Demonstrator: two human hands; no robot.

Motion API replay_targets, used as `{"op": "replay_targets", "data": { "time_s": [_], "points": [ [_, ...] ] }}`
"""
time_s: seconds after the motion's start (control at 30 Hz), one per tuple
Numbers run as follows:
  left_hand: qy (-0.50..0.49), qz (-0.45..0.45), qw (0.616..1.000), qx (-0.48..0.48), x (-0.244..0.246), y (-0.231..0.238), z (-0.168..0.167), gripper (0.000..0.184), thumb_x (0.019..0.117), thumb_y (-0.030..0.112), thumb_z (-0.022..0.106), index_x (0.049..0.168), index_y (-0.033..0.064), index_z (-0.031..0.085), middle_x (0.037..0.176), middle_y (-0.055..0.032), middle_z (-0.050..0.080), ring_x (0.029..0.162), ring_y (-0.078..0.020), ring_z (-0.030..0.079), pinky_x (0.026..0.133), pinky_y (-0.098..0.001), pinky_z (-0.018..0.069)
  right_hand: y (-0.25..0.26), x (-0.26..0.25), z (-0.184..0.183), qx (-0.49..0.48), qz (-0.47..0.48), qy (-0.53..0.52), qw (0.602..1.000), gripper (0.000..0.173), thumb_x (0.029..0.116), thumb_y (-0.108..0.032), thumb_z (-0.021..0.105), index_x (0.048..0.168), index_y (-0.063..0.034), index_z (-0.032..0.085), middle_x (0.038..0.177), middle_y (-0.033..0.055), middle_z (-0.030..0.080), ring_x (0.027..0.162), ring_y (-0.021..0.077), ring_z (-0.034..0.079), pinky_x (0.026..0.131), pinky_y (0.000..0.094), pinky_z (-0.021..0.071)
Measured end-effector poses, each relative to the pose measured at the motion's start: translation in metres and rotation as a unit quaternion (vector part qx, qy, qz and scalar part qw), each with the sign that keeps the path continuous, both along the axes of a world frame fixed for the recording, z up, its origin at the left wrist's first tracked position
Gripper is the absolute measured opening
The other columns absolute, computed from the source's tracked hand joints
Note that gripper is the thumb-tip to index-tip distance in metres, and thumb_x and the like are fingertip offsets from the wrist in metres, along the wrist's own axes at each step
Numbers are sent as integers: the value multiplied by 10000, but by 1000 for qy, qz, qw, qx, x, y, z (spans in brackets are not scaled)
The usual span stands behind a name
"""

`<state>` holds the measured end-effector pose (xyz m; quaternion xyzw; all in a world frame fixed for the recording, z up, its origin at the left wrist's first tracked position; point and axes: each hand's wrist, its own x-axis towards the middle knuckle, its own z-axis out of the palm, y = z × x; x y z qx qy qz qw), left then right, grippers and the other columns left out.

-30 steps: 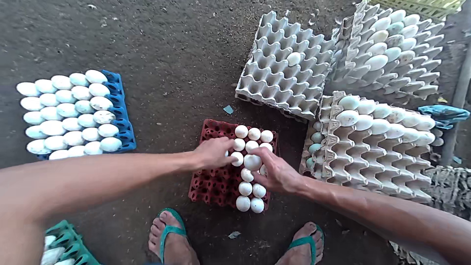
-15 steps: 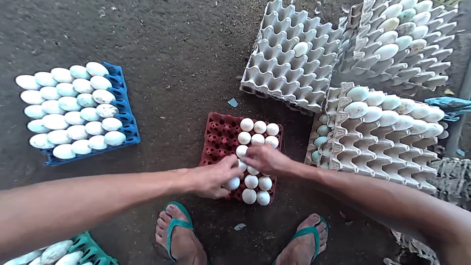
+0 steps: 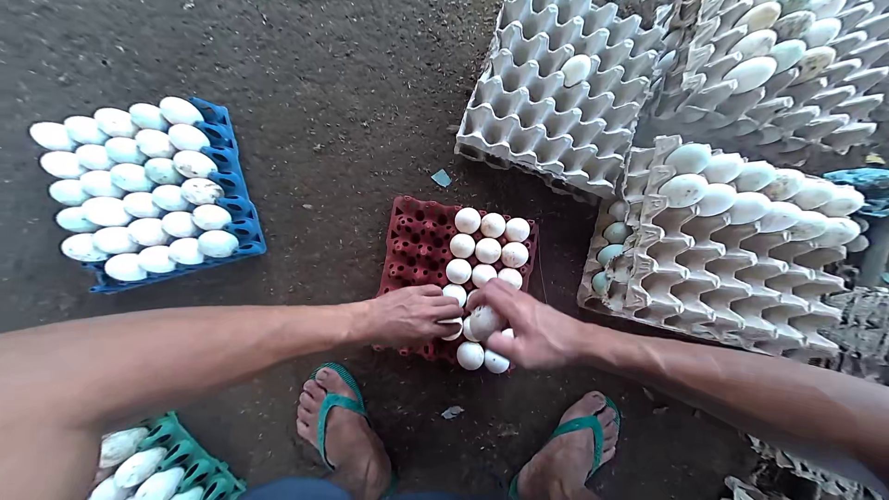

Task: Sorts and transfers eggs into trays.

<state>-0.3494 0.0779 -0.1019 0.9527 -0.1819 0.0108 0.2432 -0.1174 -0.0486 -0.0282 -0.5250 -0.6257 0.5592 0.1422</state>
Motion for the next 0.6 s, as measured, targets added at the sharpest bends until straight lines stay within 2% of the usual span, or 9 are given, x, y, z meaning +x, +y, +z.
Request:
{"op": "replay_targets", "data": {
  "time_s": [0.07,0.13,0.2,0.27,0.33,0.43,0.53,0.6],
  "points": [
    [-6,11,1000,-16,-2,14,2,270,938,124,571,1160,67,714,1203,-163,678,1146,-324,648,971,-480,523,-16,-16,-12,77,42,17,996,515,845,-170,743,1300,16,591,1219,247,600,1046,339,650,856,464,568],
    [-2,36,999,-2,-5,27,6,307,892,122,561,1145,64,724,1176,-166,683,1141,-326,652,968,-482,525,-30,-32,-29,161,98,15,982,508,825,-156,786,1270,12,605,1168,249,615,1038,363,655,857,444,578],
    [-3,64,998,21,-6,35,8,306,889,83,544,1131,72,732,1169,-156,690,1145,-317,655,973,-470,528,-38,-46,-47,240,161,-14,957,389,862,-149,745,1215,-34,627,1119,220,629,1030,376,645,848,445,569],
    [-6,76,996,37,-6,40,7,281,909,85,532,1111,85,727,1168,-137,689,1154,-302,650,989,-456,522,-39,-57,-61,304,211,-65,927,222,938,-95,654,1159,-74,653,1104,199,638,1023,377,649,788,453,575],
    [-19,75,996,39,-3,43,6,279,919,93,525,1110,86,729,1165,-132,692,1153,-296,652,997,-449,520,-37,-62,-70,350,238,-94,901,145,962,-16,605,1067,-64,693,1067,178,648,991,358,655,736,442,573],
    [-47,78,995,33,4,46,8,295,931,115,517,1136,82,726,1173,-139,692,1162,-301,651,1011,-458,518,-34,-61,-71,385,238,-104,886,138,937,-9,626,969,-73,743,1087,144,679,1017,329,661,748,443,555],
    [-81,88,992,26,15,53,16,311,952,139,500,1169,78,715,1166,-153,694,1143,-319,660,995,-486,526,-30,-38,-54,382,213,-103,893,116,936,-68,664,1005,-104,750,1126,134,684,1041,327,659,778,452,557],
    [-96,97,990,26,26,59,23,301,985,160,477,1178,77,694,1183,-157,685,1156,-329,654,993,-494,525,-26,2,-28,388,155,-116,901,99,920,-132,694,992,-111,758,1076,127,694,1010,323,666,782,462,562]
  ]
}}
